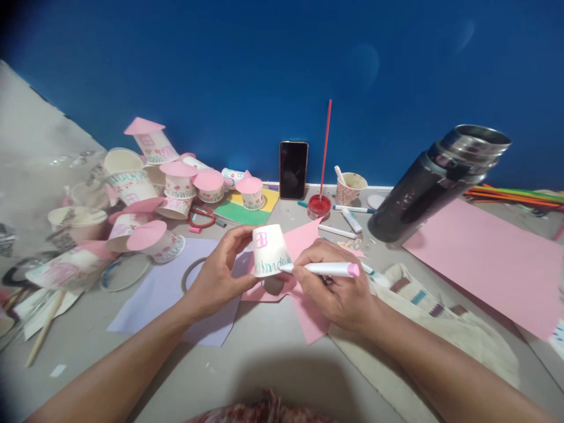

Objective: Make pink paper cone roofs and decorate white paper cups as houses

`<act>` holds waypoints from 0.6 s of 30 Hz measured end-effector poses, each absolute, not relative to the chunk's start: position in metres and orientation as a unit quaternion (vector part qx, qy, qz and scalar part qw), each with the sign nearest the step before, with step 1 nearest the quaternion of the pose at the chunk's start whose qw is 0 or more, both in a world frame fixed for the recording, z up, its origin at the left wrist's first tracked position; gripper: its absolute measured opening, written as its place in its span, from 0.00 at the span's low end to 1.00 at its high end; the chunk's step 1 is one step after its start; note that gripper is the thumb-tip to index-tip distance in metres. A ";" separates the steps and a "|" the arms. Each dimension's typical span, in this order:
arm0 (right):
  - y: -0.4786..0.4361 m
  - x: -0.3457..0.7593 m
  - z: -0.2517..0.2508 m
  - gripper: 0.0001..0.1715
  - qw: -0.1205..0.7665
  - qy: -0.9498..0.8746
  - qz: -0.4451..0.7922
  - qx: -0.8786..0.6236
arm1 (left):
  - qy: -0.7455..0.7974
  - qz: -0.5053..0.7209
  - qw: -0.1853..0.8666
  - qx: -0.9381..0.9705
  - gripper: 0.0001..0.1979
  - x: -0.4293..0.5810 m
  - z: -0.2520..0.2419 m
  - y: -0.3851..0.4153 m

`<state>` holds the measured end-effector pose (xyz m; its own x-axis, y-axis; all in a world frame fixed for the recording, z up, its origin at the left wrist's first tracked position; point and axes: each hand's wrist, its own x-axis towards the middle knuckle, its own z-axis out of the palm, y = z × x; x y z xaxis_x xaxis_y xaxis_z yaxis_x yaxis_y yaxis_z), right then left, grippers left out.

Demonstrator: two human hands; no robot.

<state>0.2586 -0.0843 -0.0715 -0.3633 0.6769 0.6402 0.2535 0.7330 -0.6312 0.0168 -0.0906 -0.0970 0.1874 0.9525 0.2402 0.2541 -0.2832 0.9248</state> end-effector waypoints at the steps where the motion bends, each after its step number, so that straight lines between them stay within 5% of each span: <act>1: -0.084 0.259 -0.071 0.07 0.479 -0.797 0.223 -0.294 | 0.454 0.448 0.392 0.663 0.36 0.017 -0.096 -0.091; 18: -0.086 0.261 -0.074 0.06 0.518 -0.728 0.302 -0.334 | 0.429 0.475 0.440 0.630 0.36 0.017 -0.101 -0.088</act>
<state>0.2612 -0.0856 -0.0741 -0.2412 0.7986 0.5514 0.1731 0.5945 -0.7853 0.0166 -0.0882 -0.1011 0.1803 0.9585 0.2207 0.1215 -0.2444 0.9620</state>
